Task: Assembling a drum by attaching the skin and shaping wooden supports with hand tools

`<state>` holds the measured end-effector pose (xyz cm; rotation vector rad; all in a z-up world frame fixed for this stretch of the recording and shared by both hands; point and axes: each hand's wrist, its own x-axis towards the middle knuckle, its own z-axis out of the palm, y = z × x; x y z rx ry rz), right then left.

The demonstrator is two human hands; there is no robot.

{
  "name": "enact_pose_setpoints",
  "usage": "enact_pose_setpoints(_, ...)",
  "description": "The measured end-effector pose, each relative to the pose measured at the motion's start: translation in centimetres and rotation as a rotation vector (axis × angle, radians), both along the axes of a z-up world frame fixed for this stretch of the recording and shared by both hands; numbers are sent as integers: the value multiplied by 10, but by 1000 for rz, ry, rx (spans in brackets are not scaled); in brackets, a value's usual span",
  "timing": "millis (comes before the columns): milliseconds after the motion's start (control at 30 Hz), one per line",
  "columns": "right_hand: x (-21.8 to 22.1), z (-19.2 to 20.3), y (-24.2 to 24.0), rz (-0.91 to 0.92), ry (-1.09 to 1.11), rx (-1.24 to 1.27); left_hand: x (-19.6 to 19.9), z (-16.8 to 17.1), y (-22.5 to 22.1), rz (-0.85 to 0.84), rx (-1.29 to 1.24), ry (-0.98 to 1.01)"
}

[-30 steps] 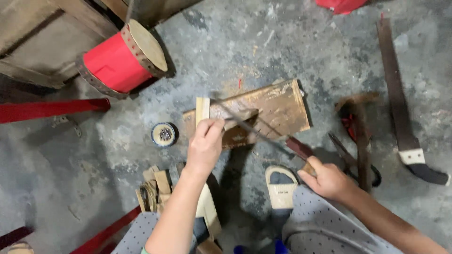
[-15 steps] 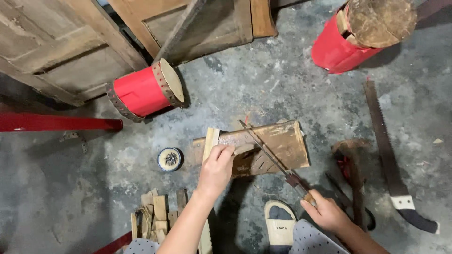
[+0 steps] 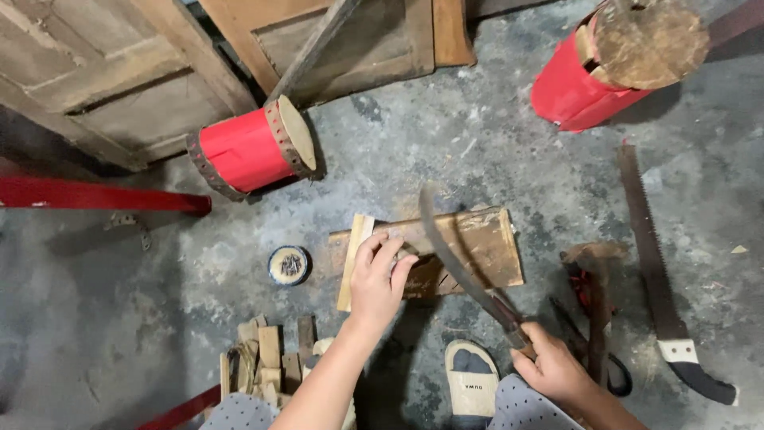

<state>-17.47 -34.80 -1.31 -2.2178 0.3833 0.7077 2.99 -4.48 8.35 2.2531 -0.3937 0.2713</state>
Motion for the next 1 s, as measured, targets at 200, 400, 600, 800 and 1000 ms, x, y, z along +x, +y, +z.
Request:
enact_pose_setpoints(200, 19, 23, 9, -118, 97, -50, -3, -12, -7, 49, -18, -60)
enact_pose_setpoints(400, 33, 14, 20, -22, 113, -58, -3, -10, -11, 48, -49, -112)
enact_pose_setpoints(600, 53, 47, 36, 31, 176, -26, -1, -14, -16, -13, -43, -112)
enact_pose_setpoints(800, 51, 35, 43, 41, 179, 42, -1, -17, -16, -62, -26, -114)
enact_pose_setpoints(1000, 65, 54, 51, 6, 263, 64, -3, -16, -14, -81, -17, -165)
